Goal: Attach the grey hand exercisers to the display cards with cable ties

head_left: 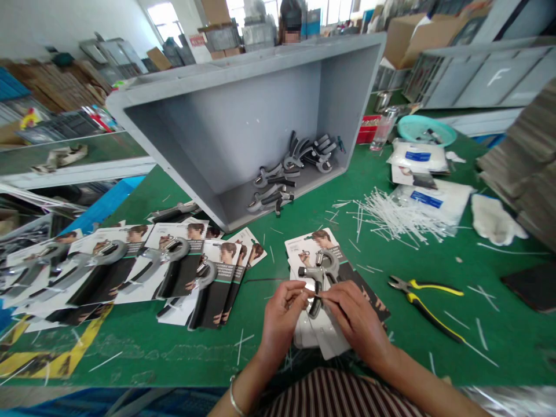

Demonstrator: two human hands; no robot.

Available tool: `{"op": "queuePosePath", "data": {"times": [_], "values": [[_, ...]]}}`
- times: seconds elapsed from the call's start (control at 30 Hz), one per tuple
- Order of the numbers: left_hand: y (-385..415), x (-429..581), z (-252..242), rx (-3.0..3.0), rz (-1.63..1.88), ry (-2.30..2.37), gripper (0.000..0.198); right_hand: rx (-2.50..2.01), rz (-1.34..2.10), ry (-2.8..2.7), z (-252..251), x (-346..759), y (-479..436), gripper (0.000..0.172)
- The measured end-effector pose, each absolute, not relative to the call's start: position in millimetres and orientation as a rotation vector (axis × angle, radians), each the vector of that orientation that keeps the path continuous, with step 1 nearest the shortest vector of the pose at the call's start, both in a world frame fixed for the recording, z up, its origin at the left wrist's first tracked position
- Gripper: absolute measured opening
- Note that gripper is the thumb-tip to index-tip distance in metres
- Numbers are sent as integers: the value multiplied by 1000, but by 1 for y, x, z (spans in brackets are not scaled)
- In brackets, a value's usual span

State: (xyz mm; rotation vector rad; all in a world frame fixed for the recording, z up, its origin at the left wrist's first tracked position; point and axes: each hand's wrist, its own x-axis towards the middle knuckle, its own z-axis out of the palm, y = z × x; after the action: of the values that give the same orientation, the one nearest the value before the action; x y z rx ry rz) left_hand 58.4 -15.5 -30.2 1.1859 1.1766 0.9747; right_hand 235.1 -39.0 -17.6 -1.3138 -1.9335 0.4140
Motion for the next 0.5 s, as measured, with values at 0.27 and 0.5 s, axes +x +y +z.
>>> {"op": "queuePosePath", "data": {"times": [0.27, 0.5], "values": [[-17, 56, -33, 1474, 1065, 1262, 10, -1388, 505, -1928, -1, 245, -30, 15], [-13, 58, -22, 1613, 1023, 1172, 5, -1394, 513, -2037, 7, 245, -33, 16]]}}
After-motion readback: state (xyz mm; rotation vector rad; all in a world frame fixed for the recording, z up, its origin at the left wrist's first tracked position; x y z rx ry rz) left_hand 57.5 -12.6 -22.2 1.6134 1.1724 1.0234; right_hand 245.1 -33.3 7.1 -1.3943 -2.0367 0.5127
